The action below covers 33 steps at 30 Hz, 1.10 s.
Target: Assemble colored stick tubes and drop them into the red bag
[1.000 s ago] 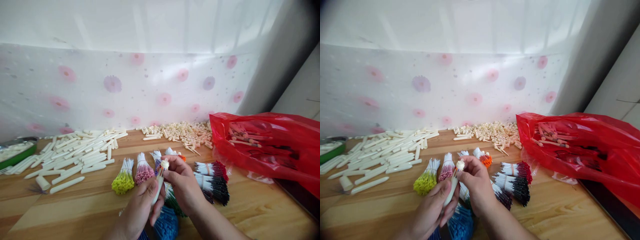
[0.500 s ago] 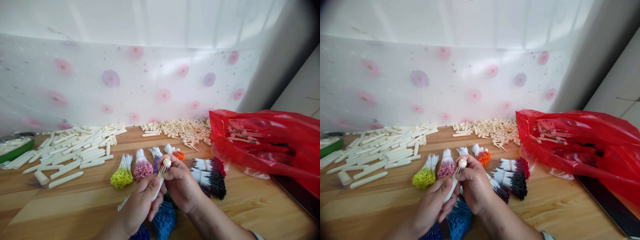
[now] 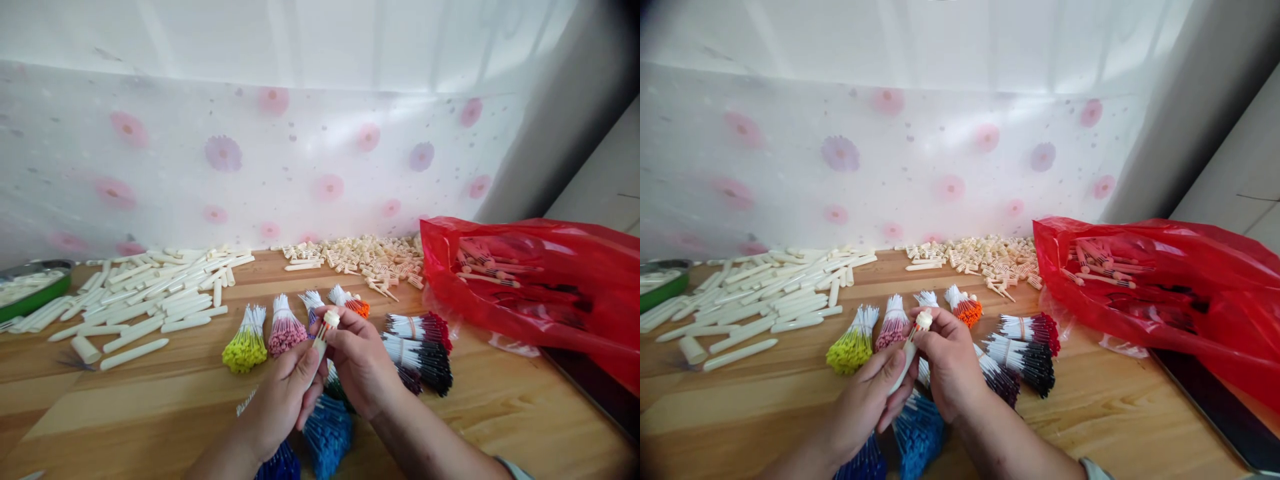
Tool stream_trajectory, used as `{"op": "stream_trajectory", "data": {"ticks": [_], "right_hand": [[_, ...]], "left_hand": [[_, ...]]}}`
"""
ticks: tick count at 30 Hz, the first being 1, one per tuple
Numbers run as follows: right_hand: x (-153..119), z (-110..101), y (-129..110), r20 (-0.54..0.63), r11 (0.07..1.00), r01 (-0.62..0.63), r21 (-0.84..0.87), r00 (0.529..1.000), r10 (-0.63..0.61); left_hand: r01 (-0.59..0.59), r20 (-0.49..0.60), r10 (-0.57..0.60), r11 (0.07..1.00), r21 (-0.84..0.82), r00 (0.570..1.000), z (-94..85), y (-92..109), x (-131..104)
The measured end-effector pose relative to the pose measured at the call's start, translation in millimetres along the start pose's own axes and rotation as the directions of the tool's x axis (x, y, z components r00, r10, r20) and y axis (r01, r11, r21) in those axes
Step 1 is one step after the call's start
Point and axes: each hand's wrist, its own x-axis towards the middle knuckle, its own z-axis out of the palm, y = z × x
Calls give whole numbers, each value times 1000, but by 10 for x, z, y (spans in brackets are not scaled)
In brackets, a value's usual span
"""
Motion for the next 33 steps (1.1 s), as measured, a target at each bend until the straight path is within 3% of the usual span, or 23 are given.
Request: {"op": "stream_trajectory", "data": {"ticks": [5, 9, 13, 18, 21, 29, 33], "right_hand": [[30, -17, -14, 24, 998, -55, -4, 998, 55], [23, -32, 23, 12, 994, -51, 99, 999, 50], [12, -31, 84, 70, 986, -41, 163, 997, 30], [19, -48, 125, 165, 978, -130, 163, 981, 103], [25, -62, 124, 159, 974, -124, 190, 983, 94], [-7, -43, 83, 148, 987, -97, 125, 986, 78], [-26, -113, -10, 136, 984, 119, -132, 986, -101]], "left_hand": [[28, -14, -27, 999, 37, 1000, -6, -7, 22], [-6, -71, 15, 991, 130, 997, -28, 11, 32], [-11, -84, 25, 987, 161, 996, -29, 36, 26], [15, -88, 1, 983, 183, 996, -35, -5, 33], [6, -96, 12, 982, 188, 995, -33, -18, 35], [67, 6, -67, 991, -119, 998, -1, -15, 22], [74, 33, -69, 974, -212, 997, 12, 49, 12]]}}
